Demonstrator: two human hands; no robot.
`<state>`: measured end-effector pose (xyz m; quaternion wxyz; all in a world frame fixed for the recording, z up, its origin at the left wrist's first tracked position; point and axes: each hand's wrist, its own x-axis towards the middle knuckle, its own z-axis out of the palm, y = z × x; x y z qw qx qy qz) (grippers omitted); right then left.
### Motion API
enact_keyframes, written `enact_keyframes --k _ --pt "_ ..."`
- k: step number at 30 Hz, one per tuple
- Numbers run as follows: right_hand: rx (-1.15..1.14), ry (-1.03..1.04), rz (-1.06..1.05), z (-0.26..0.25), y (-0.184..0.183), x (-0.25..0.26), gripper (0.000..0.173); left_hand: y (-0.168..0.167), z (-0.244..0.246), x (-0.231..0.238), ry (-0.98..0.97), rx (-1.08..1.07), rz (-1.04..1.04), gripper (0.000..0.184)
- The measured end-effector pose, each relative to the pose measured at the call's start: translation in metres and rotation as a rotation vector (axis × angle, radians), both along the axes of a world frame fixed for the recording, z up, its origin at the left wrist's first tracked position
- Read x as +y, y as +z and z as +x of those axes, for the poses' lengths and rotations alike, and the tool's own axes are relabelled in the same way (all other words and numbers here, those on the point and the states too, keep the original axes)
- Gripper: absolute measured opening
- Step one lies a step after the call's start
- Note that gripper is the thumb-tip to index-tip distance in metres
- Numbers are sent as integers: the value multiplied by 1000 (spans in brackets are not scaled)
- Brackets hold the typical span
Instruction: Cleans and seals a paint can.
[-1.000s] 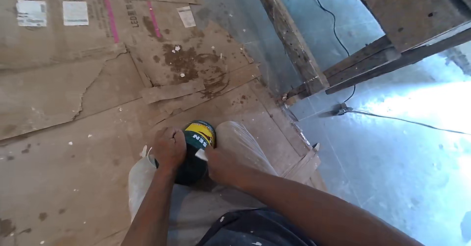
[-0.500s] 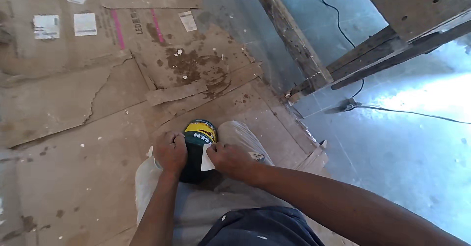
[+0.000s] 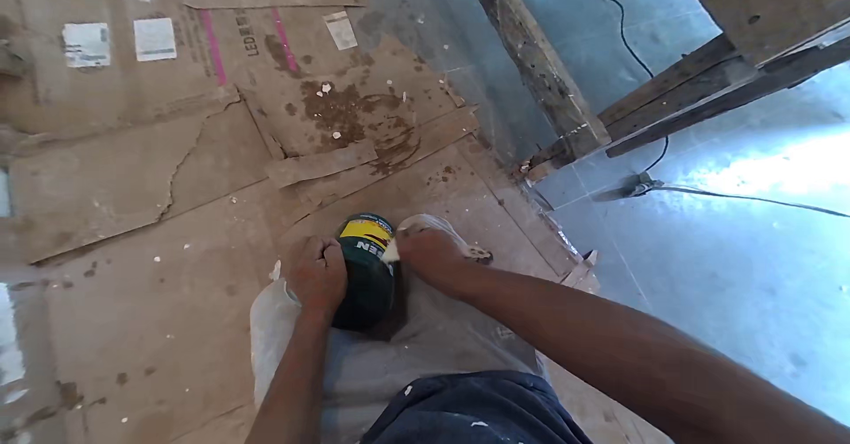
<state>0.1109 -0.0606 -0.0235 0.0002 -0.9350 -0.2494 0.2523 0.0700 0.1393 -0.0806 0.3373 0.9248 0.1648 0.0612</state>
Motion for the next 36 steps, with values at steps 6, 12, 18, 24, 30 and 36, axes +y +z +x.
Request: enact_keyframes --k 6,12,18,24,30,36 --pt "388 -305 123 -5 26 9 25 -1 -9 -5 10 -31 30 30" --pt "551 -722 435 -26 44 -12 34 -4 1 -3 8 -59 42 31" --pt "529 -685 486 -32 33 -15 31 -1 2 -5 34 -36 40 32" --pt "538 -641 487 -33 26 -14 31 -1 4 -4 30 -27 35 32" --pt "504 -527 357 -33 30 -2 27 -3 2 -3 22 -43 21 31" --pt "435 -259 270 -27 24 3 15 -2 2 -3 24 -95 8 30"
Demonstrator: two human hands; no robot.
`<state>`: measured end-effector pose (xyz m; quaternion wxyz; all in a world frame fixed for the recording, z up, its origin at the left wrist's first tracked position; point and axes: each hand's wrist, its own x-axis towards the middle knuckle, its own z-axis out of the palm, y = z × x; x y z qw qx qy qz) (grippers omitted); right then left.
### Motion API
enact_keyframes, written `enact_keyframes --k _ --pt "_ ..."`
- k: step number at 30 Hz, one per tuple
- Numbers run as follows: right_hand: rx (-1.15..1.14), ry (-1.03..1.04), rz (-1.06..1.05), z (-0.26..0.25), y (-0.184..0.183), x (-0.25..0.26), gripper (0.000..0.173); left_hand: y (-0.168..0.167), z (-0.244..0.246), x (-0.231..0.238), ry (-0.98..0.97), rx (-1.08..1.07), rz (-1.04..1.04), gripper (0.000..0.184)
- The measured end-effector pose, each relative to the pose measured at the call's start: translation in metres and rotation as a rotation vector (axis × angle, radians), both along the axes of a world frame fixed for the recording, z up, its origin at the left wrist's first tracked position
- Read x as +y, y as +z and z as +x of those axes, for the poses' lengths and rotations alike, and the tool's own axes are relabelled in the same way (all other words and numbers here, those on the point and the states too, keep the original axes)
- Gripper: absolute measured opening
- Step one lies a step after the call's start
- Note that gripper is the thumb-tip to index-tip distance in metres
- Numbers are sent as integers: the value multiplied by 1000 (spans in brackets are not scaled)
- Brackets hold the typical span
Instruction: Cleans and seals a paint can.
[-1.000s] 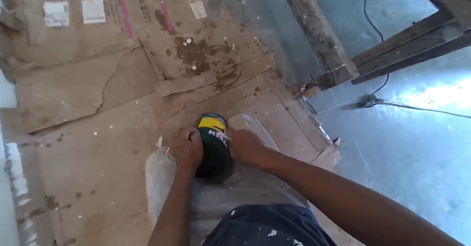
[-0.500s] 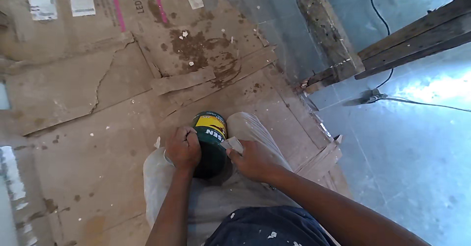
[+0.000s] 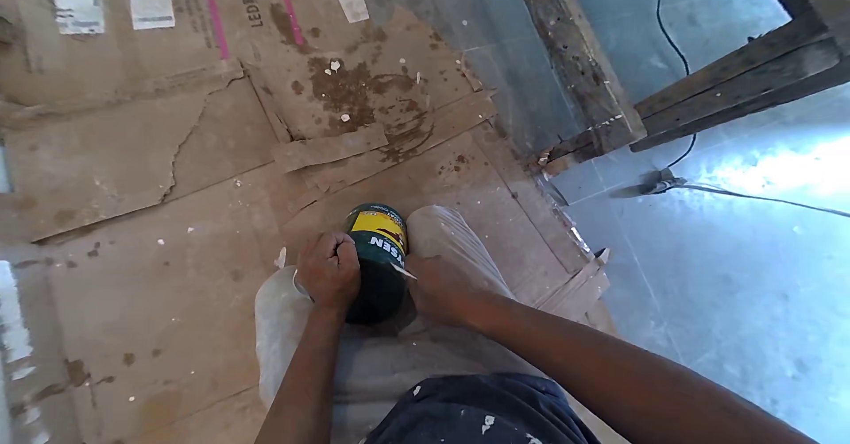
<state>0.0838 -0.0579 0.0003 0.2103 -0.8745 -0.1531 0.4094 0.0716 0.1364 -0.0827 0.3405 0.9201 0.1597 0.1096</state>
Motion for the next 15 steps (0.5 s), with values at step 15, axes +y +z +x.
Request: enact_keyframes --k 15 --pt "-625 308 -230 33 -36 -22 22 6 -11 -8 -10 46 1 31"
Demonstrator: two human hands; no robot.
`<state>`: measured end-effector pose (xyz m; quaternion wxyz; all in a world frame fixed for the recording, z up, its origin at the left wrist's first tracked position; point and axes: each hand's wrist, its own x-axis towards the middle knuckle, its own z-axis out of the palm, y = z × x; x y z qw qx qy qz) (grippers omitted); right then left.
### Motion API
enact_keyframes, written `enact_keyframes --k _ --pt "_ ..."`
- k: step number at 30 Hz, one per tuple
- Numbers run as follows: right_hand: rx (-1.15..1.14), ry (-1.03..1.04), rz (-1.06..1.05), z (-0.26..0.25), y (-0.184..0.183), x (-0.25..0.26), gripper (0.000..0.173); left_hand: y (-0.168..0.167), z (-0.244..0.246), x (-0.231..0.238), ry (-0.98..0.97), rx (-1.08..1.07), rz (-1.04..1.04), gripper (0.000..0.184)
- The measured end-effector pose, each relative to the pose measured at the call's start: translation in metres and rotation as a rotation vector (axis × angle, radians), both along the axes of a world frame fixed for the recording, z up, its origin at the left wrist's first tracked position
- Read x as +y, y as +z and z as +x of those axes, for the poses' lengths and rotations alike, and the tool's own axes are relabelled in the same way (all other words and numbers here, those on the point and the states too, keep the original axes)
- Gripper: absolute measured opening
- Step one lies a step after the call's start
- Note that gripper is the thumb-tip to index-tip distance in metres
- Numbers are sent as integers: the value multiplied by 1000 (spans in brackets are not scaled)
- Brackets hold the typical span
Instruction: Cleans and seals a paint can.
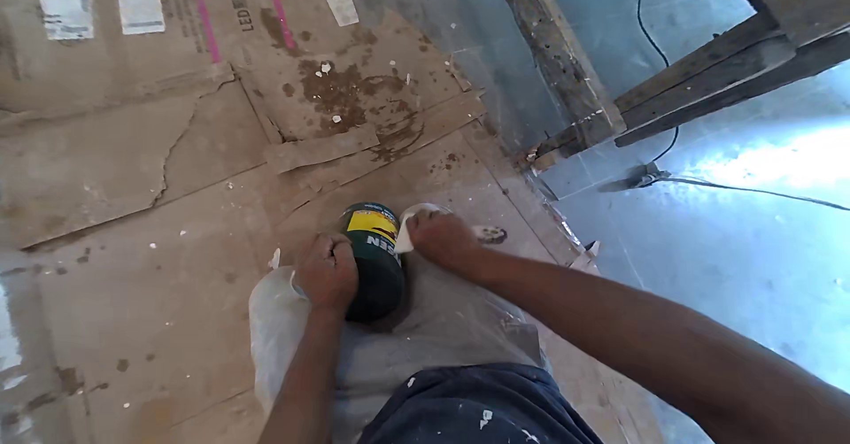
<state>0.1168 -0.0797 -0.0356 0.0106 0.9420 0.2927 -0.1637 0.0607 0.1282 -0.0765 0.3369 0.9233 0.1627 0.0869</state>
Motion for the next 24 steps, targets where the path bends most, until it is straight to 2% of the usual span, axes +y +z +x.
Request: enact_keyframes --k 2,4,7,10,15,24 --pt "48 -61 -75 26 5 4 23 1 3 -3 0 -10 51 31" --pt "126 -108 -39 25 21 8 25 -1 2 -5 15 19 46 31" --pt "359 -334 114 15 47 15 22 -3 8 4 48 38 23 33" --pt "634 -625 342 4 61 7 27 -4 13 3 49 -2 20 33" --pt "644 -591 394 -30 46 -1 24 -5 11 2 64 32 21 31" --pt "702 -544 366 -30 46 0 27 -1 12 2 57 60 6 32"
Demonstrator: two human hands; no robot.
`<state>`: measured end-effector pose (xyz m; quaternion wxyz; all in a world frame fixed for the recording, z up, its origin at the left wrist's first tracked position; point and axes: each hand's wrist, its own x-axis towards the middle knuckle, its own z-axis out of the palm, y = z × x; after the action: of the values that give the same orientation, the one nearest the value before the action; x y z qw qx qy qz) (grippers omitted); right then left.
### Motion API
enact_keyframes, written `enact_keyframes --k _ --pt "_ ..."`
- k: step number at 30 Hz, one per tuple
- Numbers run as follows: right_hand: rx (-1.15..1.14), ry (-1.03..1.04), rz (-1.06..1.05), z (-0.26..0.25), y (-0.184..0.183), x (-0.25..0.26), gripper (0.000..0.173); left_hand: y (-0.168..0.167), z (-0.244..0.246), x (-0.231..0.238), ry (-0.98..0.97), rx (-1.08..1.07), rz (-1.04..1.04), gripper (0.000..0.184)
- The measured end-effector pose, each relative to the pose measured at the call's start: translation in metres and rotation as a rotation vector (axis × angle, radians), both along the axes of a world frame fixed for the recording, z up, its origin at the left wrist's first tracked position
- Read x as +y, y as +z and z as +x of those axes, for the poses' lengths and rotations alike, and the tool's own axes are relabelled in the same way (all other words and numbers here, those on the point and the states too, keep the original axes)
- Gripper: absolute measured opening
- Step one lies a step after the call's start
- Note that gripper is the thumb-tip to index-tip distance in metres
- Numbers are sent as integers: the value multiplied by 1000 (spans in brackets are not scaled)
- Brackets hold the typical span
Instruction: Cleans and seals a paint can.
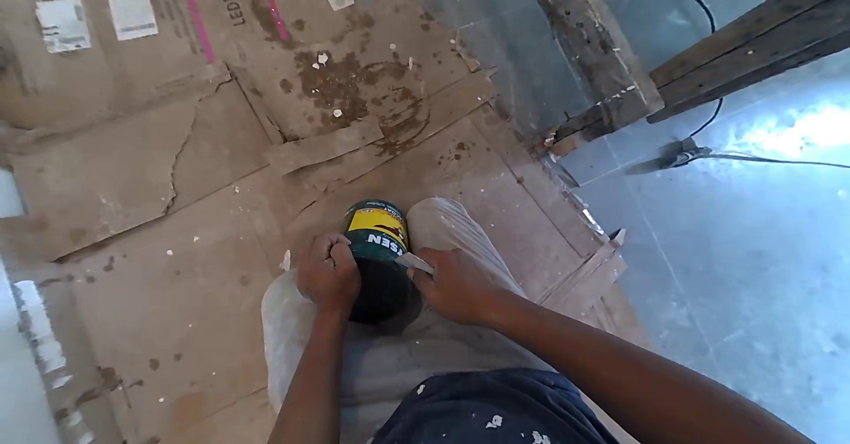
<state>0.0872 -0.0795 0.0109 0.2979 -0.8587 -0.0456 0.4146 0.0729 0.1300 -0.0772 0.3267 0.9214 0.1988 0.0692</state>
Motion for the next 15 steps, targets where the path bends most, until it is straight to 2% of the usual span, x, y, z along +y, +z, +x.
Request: enact_keyframes --k 3,5,9,12,15 --pt "-43 42 1 -1 -2 3 25 -1 -1 0 12 -7 -8 32" --pt "-117 150 -16 -2 -5 6 20 -2 -1 1 13 -28 -11 32" --pt "-504 414 -19 -12 -24 10 19 -4 -2 5 13 -47 1 32" --pt "-805 447 -89 -20 -35 18 16 -7 -3 9 32 -52 0 33" --pt "-914 424 -142 -13 -54 23 18 -8 -5 7 46 -100 14 31"
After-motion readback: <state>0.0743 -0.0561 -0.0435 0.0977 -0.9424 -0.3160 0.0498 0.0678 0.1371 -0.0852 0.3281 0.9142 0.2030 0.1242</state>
